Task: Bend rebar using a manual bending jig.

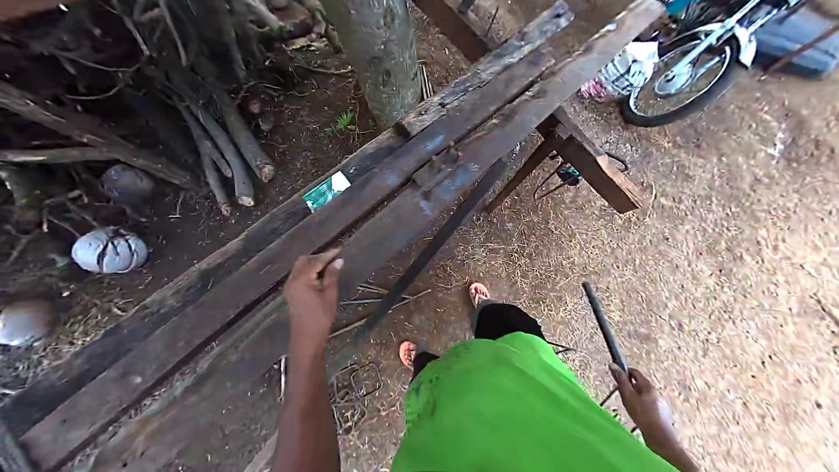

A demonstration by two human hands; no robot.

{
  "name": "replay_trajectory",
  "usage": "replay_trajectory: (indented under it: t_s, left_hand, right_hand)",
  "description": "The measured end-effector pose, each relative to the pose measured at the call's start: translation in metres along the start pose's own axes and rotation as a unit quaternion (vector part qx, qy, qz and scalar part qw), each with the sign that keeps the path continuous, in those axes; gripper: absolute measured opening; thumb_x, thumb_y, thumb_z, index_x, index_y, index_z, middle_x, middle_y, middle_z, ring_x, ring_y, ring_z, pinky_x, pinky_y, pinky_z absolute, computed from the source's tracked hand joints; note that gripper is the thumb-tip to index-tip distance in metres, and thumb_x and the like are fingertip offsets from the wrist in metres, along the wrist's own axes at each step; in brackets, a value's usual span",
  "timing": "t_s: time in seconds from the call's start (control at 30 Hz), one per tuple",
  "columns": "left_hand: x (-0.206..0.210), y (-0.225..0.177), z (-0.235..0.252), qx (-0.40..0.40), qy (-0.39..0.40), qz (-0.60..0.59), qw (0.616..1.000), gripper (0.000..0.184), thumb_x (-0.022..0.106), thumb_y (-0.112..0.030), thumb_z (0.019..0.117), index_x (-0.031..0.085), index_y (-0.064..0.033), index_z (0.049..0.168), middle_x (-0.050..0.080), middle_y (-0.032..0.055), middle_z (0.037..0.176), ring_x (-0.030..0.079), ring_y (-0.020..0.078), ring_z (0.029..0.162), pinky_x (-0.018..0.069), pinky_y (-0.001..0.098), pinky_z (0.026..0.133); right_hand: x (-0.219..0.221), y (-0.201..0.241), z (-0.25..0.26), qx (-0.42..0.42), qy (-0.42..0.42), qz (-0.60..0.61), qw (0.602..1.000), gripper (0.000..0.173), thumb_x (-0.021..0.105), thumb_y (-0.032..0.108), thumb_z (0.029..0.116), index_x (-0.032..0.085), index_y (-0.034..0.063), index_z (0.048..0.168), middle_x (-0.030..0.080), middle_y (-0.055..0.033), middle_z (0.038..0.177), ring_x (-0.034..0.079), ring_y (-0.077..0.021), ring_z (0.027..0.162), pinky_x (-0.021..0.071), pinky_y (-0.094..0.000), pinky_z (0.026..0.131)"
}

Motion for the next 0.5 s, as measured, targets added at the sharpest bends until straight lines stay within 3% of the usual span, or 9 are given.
replay_trajectory:
  t_s: [0.13, 0.3, 0.5]
  left_hand:
    - [0.042, -0.034, 0.028, 0.021, -0.037, 0.023, 0.999, 0.025, 0.060, -0.015, 0.1039, 0.073, -0.0076, 0.124, 0.068, 0.0159, 0.113, 0.066, 0.0267, 0.104, 0.0541, 0.0474, 0.092]
    - [0.072, -0.050, 0.054, -0.030, -0.024, 0.101, 0.994, 0.026, 0.057, -0.016, 0.1053, 0.071, -0.0070, 0.126, 0.067, 0.0191, 0.116, 0.066, 0.0324, 0.108, 0.0528, 0.0528, 0.095]
    - [0.097, -0.059, 0.060, -0.080, 0.016, 0.169, 0.982, 0.029, 0.052, -0.008, 0.1051, 0.071, -0.0031, 0.127, 0.067, 0.0263, 0.118, 0.063, 0.0426, 0.115, 0.0480, 0.0606, 0.102]
  right_hand:
    - [-0.044, 0.084, 0.043, -0.098, -0.038, 0.052, 0.993, 0.056, 0.048, 0.051, 0.1064, 0.064, -0.0018, 0.116, 0.058, -0.0212, 0.076, 0.057, -0.0367, 0.067, 0.0456, -0.0618, 0.065]
    - [-0.095, 0.215, 0.115, -0.266, 0.004, 0.051, 0.963, 0.062, 0.046, 0.056, 0.1029, 0.064, -0.0023, 0.111, 0.054, -0.0126, 0.071, 0.052, -0.0260, 0.059, 0.0445, -0.0516, 0.057]
    - [-0.125, 0.335, 0.182, -0.423, 0.064, -0.022, 0.904, 0.065, 0.047, 0.060, 0.1016, 0.065, -0.0015, 0.111, 0.059, -0.0174, 0.071, 0.057, -0.0330, 0.060, 0.0458, -0.0554, 0.056]
Point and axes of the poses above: each hand's wrist, its own z-axis towards the middle knuckle, its own x-axis out of the palm, y = z × x, the point moved 7 cm from there along z, towards the middle knuckle
